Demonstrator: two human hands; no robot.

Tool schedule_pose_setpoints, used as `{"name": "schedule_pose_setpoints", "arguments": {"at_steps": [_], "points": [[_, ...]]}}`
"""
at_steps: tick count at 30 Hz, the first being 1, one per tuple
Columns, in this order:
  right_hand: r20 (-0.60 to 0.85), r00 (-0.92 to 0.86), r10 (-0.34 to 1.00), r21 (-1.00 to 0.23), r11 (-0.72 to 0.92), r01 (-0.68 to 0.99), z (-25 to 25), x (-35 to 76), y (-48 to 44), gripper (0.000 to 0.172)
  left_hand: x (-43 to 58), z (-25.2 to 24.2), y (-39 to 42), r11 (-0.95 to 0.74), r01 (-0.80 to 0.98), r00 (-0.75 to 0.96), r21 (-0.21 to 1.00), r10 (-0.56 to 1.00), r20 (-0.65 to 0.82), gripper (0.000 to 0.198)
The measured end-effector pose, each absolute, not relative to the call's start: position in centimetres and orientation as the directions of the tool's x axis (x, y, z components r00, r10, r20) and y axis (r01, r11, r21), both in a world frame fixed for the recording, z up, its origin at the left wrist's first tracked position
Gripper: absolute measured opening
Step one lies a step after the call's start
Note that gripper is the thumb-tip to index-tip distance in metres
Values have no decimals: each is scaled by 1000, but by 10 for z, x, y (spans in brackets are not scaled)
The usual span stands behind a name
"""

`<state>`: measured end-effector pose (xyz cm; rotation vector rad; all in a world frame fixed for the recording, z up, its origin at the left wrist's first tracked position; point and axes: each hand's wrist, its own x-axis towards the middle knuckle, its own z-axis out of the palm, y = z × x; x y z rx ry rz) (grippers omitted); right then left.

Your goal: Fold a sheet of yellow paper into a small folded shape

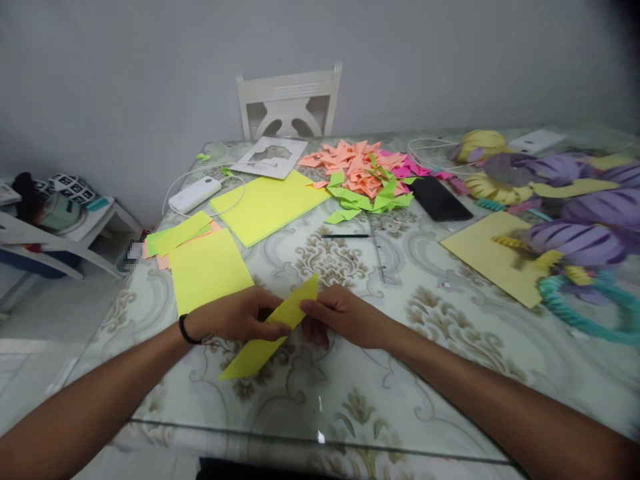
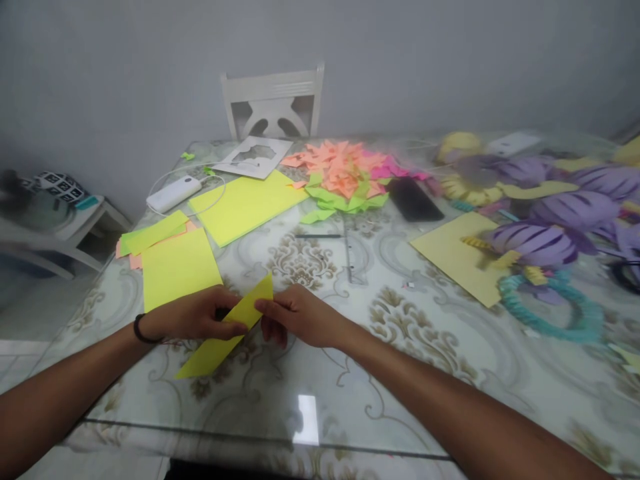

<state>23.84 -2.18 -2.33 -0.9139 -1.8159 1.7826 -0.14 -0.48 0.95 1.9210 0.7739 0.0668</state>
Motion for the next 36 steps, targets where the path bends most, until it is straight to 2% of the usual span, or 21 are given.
{"name": "schedule_pose_setpoints", "arguments": {"at_steps": [7,14,21,27,36], "points": [[-166,-696,699,-976,-15,218,-24,239,-23,54,-1,10,-5,-278,475,808,835,515,-287,39],[-169,-678,715,-980,-50,192,-27,239,-23,58,-1,11,-5,-266,474,802,839,523,-287,39],[-131,-712,690,-974,45,223,-25,239,-23,55,-1,10,-5,-268,454,811,850,518,-271,39],[-159,-681,715,-979,-23,204,-25,238,-23,61,1,13,-5,-252,485,791,838,536,-296,45],[-170,-677,716,-974,-16,227,-21,237,-23,55,0,11,-5,-258,472,798,843,531,-284,41]]}}
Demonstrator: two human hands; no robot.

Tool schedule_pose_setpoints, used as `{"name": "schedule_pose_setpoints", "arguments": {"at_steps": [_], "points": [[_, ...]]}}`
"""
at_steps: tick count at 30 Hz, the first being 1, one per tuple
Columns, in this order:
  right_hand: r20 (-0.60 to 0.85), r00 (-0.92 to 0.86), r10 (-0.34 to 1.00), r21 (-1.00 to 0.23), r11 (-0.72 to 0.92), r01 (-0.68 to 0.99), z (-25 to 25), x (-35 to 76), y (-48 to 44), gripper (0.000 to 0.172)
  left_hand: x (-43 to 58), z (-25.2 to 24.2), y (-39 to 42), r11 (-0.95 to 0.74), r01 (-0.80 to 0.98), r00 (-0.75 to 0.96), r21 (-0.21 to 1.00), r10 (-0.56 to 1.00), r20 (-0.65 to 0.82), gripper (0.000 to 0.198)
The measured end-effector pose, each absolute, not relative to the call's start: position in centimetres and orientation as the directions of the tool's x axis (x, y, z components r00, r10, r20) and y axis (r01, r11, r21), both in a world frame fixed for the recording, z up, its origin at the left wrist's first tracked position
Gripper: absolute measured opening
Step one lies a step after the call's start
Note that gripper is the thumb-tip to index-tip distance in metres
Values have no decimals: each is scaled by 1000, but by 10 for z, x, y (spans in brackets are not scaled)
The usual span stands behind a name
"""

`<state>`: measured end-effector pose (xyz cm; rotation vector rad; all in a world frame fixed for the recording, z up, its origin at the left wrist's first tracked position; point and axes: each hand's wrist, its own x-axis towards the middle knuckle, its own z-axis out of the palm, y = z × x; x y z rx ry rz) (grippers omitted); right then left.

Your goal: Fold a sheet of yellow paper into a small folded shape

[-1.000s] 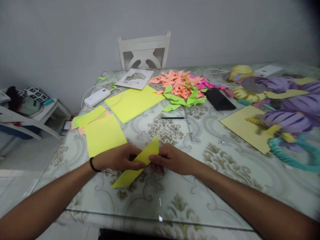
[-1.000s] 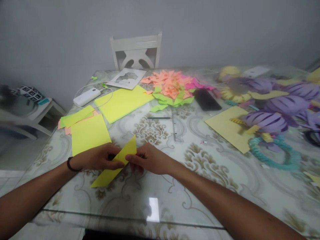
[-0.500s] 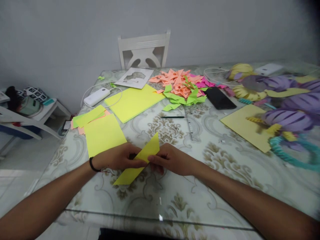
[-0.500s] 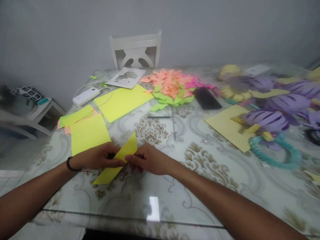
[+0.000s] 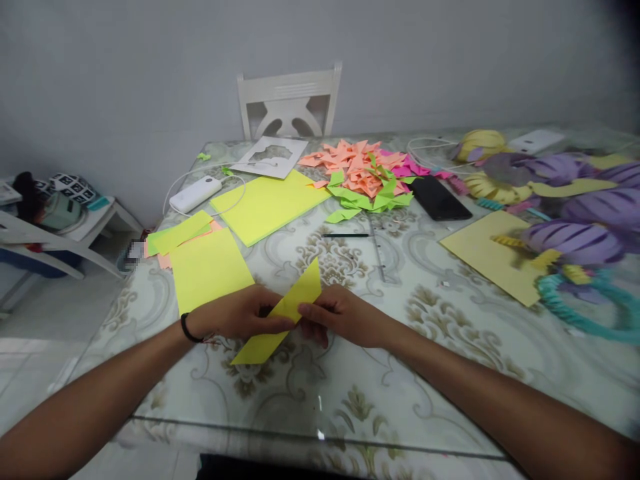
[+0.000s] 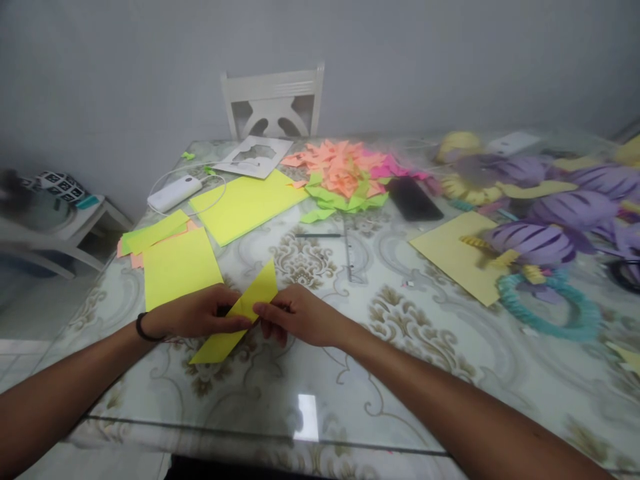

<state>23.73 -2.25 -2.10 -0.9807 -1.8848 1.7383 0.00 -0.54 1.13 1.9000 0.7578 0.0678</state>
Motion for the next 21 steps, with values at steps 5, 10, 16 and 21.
{"name": "schedule_pose_setpoints", "arguments": {"at_steps": [5,10,16,21], "points": [[-158,-692,704,-971,16,238,-23,237,-24,53,0,10,-5,-255,466,798,847,534,-278,40],[-160,-679,717,-975,-6,224,-24,237,-23,55,1,13,-5,-248,455,806,855,523,-277,40],[-162,-690,705,-971,10,239,-24,238,-24,53,-1,10,-5,-262,465,801,846,532,-275,41],[-147,-711,688,-971,39,238,-23,237,-25,48,-1,8,-5,-283,435,817,855,523,-242,41]]}}
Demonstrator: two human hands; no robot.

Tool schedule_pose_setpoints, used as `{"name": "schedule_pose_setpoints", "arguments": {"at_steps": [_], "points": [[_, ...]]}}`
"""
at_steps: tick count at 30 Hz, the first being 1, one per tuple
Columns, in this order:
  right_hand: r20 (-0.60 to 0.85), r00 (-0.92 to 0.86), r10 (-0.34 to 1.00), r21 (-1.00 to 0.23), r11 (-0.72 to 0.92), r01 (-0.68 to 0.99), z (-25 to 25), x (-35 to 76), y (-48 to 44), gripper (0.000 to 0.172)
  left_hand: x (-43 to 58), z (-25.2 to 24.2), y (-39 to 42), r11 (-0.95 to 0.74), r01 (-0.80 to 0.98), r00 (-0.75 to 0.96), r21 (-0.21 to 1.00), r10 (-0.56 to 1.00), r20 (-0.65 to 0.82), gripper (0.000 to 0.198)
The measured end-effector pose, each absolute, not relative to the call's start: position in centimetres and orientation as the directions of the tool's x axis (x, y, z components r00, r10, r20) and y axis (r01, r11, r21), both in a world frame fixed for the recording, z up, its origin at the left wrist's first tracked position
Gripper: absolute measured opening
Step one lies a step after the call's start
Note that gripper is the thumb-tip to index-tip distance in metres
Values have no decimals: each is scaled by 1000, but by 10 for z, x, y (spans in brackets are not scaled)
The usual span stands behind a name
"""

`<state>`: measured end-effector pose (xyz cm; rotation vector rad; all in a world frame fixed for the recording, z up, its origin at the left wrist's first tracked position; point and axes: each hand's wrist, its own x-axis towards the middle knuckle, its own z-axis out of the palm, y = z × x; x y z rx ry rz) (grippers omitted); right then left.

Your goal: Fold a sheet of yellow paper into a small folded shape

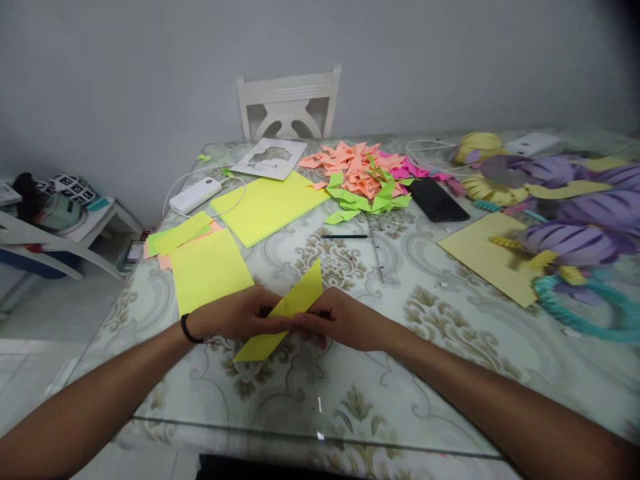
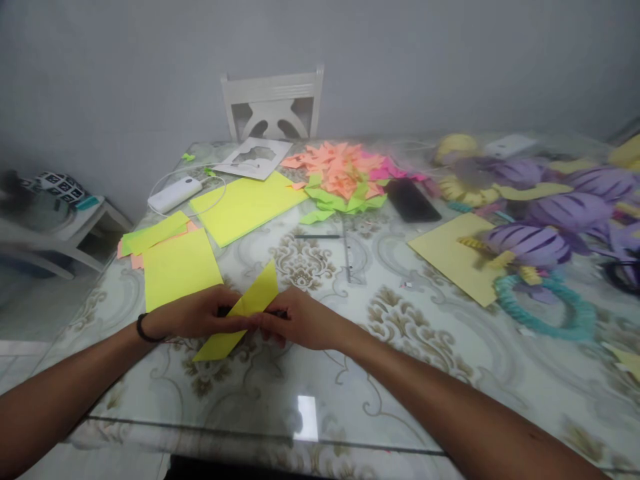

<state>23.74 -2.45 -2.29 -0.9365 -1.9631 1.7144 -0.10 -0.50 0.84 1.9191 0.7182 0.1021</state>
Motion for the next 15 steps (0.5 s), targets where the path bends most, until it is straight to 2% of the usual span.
{"name": "schedule_pose_setpoints", "arguments": {"at_steps": [15], "points": [[-158,-706,690,-969,29,245,-24,238,-25,43,-1,8,-5,-288,442,813,850,529,-243,39]]}}
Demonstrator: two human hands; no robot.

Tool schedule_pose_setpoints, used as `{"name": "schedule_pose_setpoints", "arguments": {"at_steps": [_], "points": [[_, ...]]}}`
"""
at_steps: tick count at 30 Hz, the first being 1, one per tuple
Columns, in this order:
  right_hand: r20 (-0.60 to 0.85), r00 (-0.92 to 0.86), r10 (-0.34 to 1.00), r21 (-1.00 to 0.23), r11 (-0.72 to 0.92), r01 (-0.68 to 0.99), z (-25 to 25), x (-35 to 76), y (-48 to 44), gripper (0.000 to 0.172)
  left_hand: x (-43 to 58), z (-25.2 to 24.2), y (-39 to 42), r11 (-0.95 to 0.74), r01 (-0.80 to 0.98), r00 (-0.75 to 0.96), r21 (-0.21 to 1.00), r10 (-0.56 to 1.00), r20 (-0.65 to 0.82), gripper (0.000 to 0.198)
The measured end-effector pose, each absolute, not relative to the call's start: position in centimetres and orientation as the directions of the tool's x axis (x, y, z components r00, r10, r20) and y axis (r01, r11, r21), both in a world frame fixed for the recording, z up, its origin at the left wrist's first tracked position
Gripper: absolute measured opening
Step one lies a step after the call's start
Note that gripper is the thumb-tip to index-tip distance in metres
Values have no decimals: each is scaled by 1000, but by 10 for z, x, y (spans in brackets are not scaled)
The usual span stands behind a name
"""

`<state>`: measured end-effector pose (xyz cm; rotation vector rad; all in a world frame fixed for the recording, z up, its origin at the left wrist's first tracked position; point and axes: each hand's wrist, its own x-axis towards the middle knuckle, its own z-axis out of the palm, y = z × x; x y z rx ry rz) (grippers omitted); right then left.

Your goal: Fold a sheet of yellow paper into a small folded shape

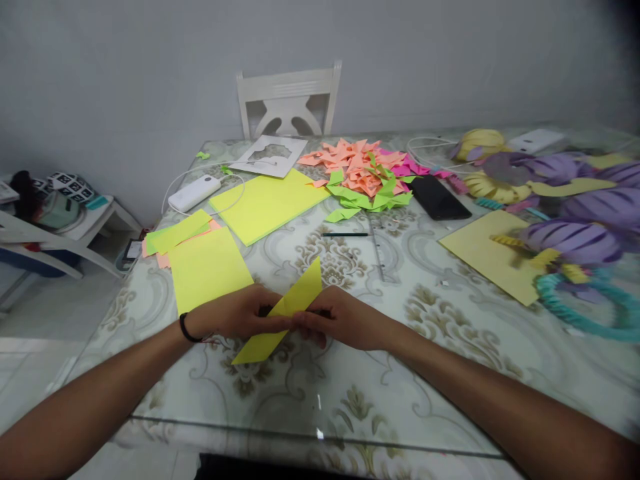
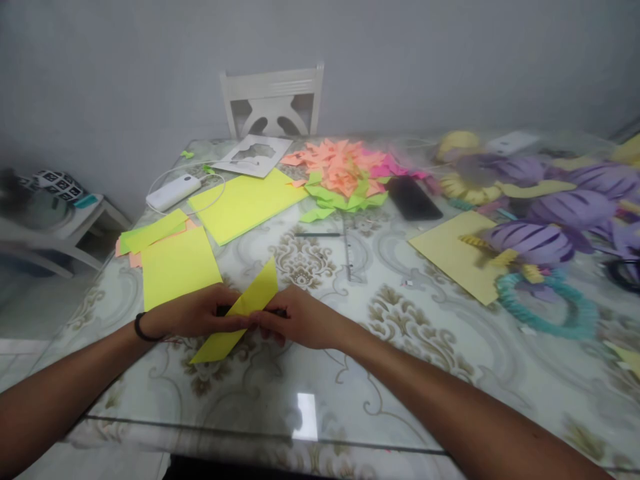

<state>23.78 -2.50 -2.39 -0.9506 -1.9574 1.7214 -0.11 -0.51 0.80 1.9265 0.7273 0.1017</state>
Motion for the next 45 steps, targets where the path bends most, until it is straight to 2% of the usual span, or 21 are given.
{"name": "schedule_pose_setpoints", "arguments": {"at_steps": [10,23,29,36,45], "points": [[-165,-706,689,-969,21,247,-23,238,-24,43,-1,8,-5,-291,476,805,830,525,-277,42],[-175,-663,728,-985,-131,116,-29,239,-20,40,-2,6,-4,-267,488,791,831,538,-291,43],[-123,-709,695,-983,15,185,-25,240,-22,35,-2,7,-5,-256,500,785,827,538,-308,43],[-143,-704,696,-980,-2,197,-27,240,-23,36,1,9,-4,-256,502,786,826,534,-312,41],[-104,-734,671,-972,89,219,-28,241,-23,35,-1,8,-5,-283,486,795,827,537,-283,41]]}}
